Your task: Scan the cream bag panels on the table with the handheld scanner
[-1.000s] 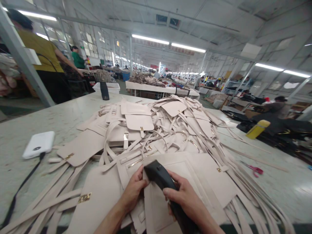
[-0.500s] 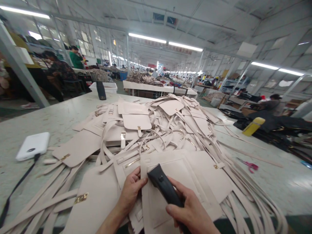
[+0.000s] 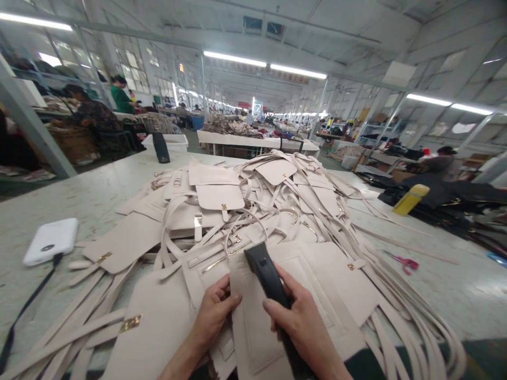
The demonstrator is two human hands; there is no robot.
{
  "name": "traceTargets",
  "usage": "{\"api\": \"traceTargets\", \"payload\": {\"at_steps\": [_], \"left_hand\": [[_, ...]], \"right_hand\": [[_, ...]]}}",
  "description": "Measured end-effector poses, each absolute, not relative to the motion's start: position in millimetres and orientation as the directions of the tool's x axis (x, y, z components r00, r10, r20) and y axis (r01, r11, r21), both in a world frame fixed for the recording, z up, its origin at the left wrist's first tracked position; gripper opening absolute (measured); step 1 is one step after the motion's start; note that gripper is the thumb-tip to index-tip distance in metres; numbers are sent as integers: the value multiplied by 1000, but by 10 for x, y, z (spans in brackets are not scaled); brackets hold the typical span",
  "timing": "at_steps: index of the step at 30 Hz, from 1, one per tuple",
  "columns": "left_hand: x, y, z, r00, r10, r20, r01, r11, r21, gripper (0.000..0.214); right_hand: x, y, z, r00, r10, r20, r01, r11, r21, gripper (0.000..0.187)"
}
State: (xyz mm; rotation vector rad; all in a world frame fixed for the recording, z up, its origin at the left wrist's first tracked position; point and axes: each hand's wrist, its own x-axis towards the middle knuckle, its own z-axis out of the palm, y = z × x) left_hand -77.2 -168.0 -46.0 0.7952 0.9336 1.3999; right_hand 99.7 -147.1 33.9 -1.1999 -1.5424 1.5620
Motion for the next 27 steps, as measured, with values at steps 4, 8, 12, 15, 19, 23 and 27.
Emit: {"api": "traceTargets", "payload": {"at_steps": [4,8,12,15,19,23,27], "left_hand": [[-770,-1680,-490,-144,986,-87,-404,21,915,56],[-896,-1663,-360,-465,884,42,105,8,994,51],[-879,-1358,-18,-423,838,346,572,-49,819,36],[-566,-861,109,-30,963,269,760,-153,632,36],[-50,-210,-4,93,995,28,903,-96,420,33],[152,15,-103,52,997,56,937,-68,341,37],[133,-51,-117,51,996,73,947,-72,312,39]], "right_hand": [[1192,-1404,321,-289,939,-187,143,-151,-978,67],[1608,-1436,118,-230,930,-286,132,-261,-956,79],[1994,-1431,-121,-250,932,-262,80,-250,-965,85],[2184,-1355,-166,-291,924,-249,96,-231,-968,85],[2311,-1222,-109,-279,922,-268,104,-249,-963,81],[2360,-1106,-91,-254,933,-255,24,-257,-966,79],[2372,-967,-78,-324,898,-297,51,-297,-954,68]]}}
